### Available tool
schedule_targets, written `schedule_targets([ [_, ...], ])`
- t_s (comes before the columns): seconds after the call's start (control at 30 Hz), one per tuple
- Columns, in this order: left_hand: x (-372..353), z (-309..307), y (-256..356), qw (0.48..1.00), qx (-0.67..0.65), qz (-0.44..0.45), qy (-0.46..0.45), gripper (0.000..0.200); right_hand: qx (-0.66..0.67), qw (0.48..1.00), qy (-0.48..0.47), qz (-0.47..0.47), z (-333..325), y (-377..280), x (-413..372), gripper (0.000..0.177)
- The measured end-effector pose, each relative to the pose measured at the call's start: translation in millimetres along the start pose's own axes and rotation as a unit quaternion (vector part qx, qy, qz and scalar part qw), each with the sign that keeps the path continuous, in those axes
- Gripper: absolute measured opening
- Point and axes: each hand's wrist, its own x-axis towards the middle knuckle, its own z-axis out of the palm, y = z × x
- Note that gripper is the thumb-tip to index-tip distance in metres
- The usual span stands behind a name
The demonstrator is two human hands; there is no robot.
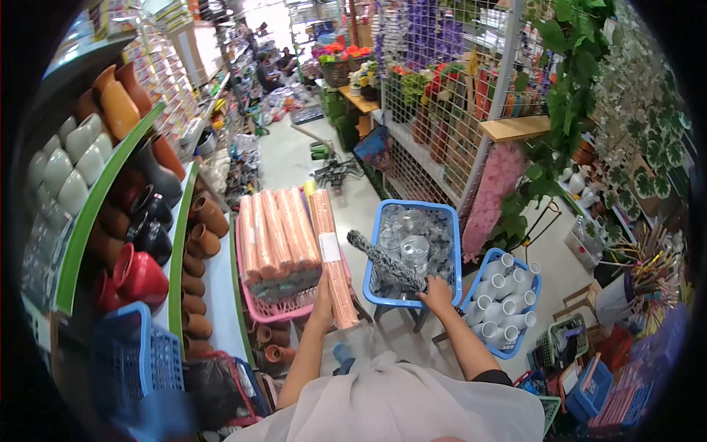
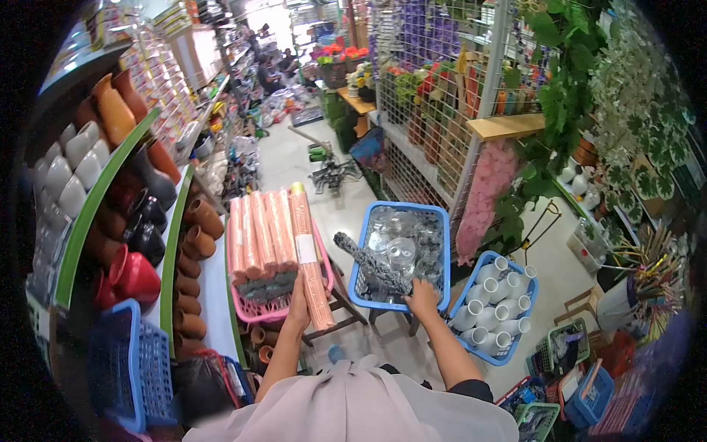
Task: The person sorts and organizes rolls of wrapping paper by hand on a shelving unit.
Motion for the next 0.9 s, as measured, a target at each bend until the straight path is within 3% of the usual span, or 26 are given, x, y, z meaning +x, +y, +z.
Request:
schedule_targets([
  [0.1, -19.5, -10.2, -21.5, 0.999, -0.025, 0.014, -0.033, 0.054, -0.007, 0.999, 0.020, -0.041, 6.4, -3.2, 6.4, 0.048],
  [0.2, -50.0, 0.4, -32.0, 0.998, -0.038, 0.040, 0.009, 0.050, 0.108, 0.991, 0.057, -0.045, 7.4, -2.0, 7.5, 0.040],
  [0.23, -57.8, 1.8, -33.8, 0.998, -0.031, 0.037, 0.035, 0.049, 0.111, 0.991, 0.058, -0.056, 4.1, -1.7, 3.6, 0.040],
  [0.3, -71.2, 0.9, -39.5, 0.997, -0.036, 0.056, 0.029, 0.051, 0.256, 0.959, 0.089, -0.077, -3.0, 4.0, -10.2, 0.044],
  [0.37, -79.1, -1.3, -46.8, 0.995, -0.083, 0.048, 0.018, 0.052, 0.271, 0.945, 0.137, -0.119, -8.9, 10.7, -33.6, 0.049],
  [0.47, -90.6, 1.9, -52.3, 0.996, -0.056, 0.073, 0.012, 0.051, 0.335, 0.935, 0.059, -0.097, -24.7, 12.6, -74.2, 0.052],
  [0.53, -100.9, 8.2, -53.9, 0.996, 0.011, 0.081, 0.046, 0.052, 0.420, 0.899, -0.102, -0.068, -30.1, 7.9, -95.5, 0.049],
  [0.57, -104.1, 3.1, -56.4, 0.995, 0.009, 0.088, 0.054, 0.052, 0.418, 0.899, -0.108, -0.077, -38.0, 1.0, -104.6, 0.049],
  [0.63, -110.1, -4.8, -62.1, 0.995, -0.094, 0.016, 0.007, 0.053, 0.505, 0.851, -0.143, -0.026, -62.4, -21.0, -129.1, 0.030],
  [0.7, -117.3, -7.1, -63.8, 0.995, -0.097, 0.022, 0.026, 0.055, 0.492, 0.859, -0.143, -0.005, -61.0, -25.9, -129.8, 0.029],
  [0.77, -122.9, -11.5, -68.7, 0.991, -0.119, 0.007, 0.057, 0.052, 0.395, 0.902, 0.020, -0.172, -52.1, -27.0, -126.1, 0.031],
  [0.8, -126.9, -8.3, -64.8, 0.989, -0.141, 0.013, 0.044, 0.050, 0.394, 0.902, 0.015, -0.176, -60.9, -30.4, -130.7, 0.031],
  [0.83, -130.2, -8.1, -65.2, 0.989, -0.142, 0.014, 0.050, 0.050, 0.314, 0.912, -0.020, -0.261, -77.8, -36.3, -138.8, 0.037],
  [0.87, -133.0, -8.7, -64.5, 0.990, -0.115, -0.001, 0.086, 0.049, 0.232, 0.909, -0.052, -0.343, -90.4, -42.3, -143.4, 0.043],
  [0.9, -134.7, -10.6, -62.8, 0.989, -0.085, -0.016, 0.122, 0.048, 0.237, 0.907, -0.053, -0.344, -96.8, -47.1, -142.2, 0.043],
])
